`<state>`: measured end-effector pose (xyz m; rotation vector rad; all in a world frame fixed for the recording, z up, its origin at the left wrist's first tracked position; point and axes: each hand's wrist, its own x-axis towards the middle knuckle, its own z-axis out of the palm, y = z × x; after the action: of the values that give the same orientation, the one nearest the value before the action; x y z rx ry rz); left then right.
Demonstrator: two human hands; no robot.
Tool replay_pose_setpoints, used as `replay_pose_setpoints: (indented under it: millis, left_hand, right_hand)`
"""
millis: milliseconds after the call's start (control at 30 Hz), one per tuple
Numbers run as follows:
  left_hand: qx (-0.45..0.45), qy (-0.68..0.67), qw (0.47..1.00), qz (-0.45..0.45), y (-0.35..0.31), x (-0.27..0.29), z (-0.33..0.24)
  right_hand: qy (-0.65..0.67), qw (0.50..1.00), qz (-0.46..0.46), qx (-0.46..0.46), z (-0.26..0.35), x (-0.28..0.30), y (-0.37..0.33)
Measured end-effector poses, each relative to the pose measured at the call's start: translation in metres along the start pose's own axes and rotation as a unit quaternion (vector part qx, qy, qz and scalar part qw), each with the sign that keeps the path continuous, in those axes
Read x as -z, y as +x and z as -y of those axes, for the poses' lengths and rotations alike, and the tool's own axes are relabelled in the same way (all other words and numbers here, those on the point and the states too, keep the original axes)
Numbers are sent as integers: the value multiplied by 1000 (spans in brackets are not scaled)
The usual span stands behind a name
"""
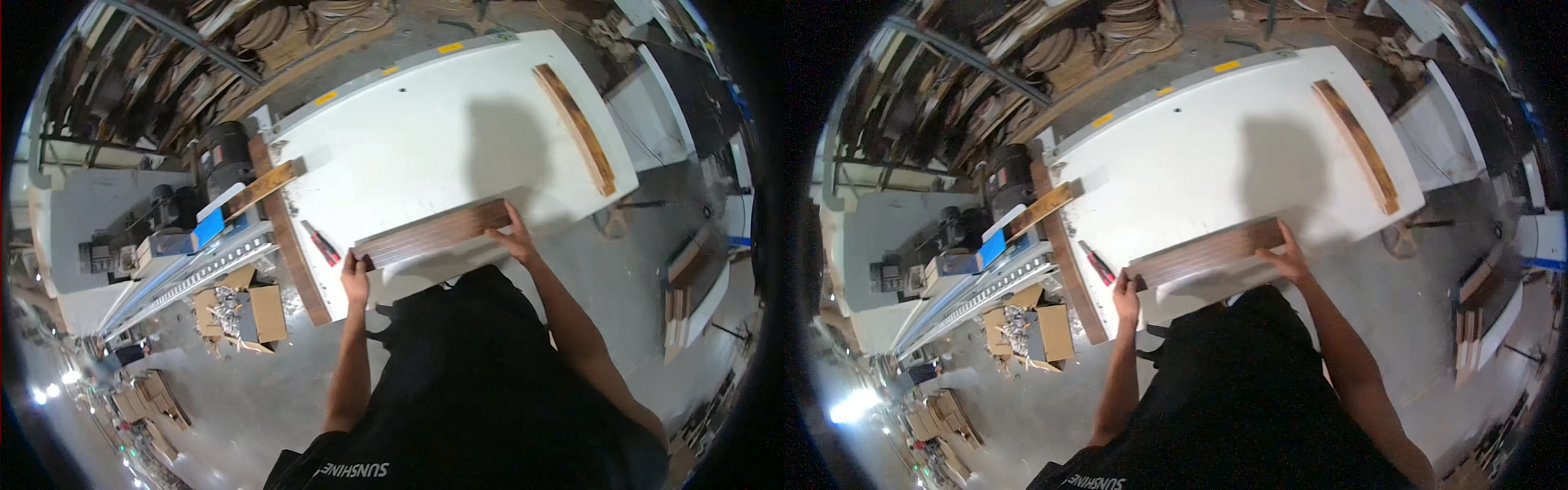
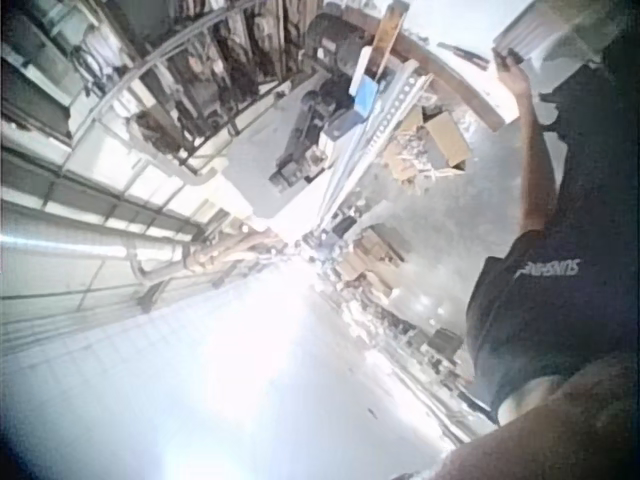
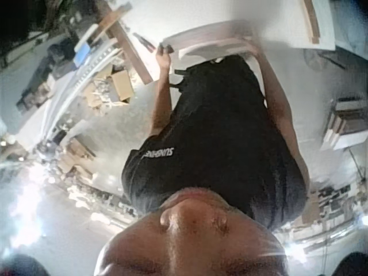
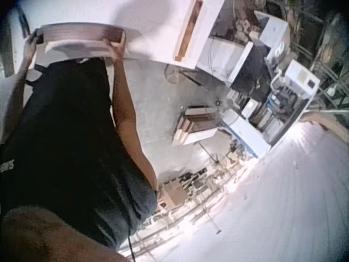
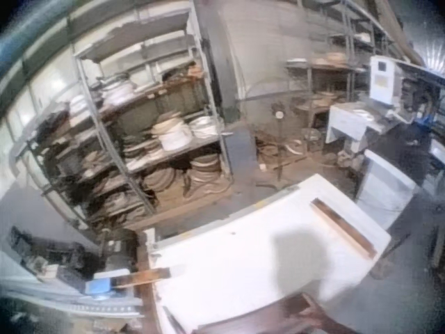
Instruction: The recorder is sorting and inspecting stained wood planks on a work table in a factory setting.
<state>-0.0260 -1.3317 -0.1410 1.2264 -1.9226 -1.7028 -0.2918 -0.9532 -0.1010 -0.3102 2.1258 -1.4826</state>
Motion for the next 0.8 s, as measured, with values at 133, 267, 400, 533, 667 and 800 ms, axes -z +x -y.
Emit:
replay_pose_setpoints:
  millis: [133,267,400,533,667,800]
  left_hand:
    - [2,164,986,24,1,14,-54]
    - [-109,344,930,-71,66,67,-84]
    - [-199,497,840,-90,173,142,-128]
    - [-200,644,738,-33,277,188,-150]
    - [-207,794,564,86,387,240,-161]
    - [-213,531,794,203,375,152,-150]
  right_hand:
    - [-102,992,-31,67,-5,3,-14]
    - [-222,958,-106,150,-1,-2,-30]
    - [-226,962,-113,106,7,1,-56]
    - [-282,939,-162,109,1,13,-91]
    - [-211,949,-218,79,-8,3,-119]
    - [-251,939,-235,26,-17,-24,-132]
